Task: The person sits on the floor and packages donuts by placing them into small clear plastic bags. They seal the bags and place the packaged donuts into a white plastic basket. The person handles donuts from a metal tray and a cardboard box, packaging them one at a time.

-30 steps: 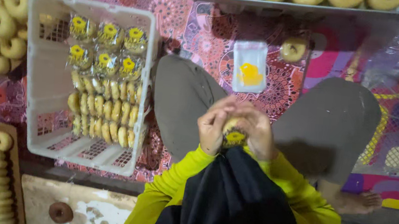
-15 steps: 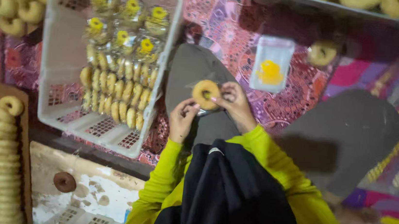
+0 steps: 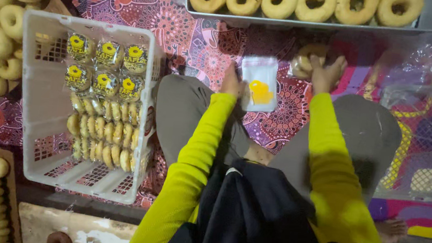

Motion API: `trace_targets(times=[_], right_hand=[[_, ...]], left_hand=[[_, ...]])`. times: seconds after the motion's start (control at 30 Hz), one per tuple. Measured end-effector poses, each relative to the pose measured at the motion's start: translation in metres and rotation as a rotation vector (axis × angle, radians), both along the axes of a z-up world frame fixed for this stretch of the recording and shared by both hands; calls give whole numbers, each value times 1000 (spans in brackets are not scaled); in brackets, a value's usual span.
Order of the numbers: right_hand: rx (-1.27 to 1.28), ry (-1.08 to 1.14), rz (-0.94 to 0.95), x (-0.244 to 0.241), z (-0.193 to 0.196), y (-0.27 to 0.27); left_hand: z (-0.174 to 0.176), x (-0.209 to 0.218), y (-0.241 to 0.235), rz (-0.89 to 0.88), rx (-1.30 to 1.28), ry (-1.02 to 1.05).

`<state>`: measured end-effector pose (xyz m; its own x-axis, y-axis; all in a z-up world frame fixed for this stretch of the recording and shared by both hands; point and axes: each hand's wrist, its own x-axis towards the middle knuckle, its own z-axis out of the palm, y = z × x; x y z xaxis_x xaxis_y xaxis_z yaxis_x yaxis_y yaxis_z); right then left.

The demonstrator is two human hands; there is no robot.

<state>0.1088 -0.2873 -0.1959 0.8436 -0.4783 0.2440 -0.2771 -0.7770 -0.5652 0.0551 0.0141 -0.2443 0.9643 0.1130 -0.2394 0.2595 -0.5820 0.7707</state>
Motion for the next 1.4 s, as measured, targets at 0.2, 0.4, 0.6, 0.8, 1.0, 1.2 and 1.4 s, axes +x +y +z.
trace_targets(times=[0.2, 0.4, 0.6, 0.8, 1.0, 1.2, 1.4], right_hand=[[151, 31, 656, -26, 2, 81], [-231, 505, 1100, 15, -24, 174], [-217, 958, 1307, 48, 30, 171], [78, -272, 1242, -42, 181, 176], [160, -48, 905, 82, 228, 216], [-22, -267, 777, 161, 232, 214], [2048, 448, 315, -51, 212, 174]], left_hand=[[46, -10, -8, -219, 448, 94], [101, 5, -6, -451, 637, 429], [94, 1, 5, -277, 445, 227], [100, -25, 81, 486, -964, -167], [145, 20, 139, 506, -1733, -45], [183, 39, 118, 482, -1682, -18], [196, 33, 74, 425, -1978, 129]])
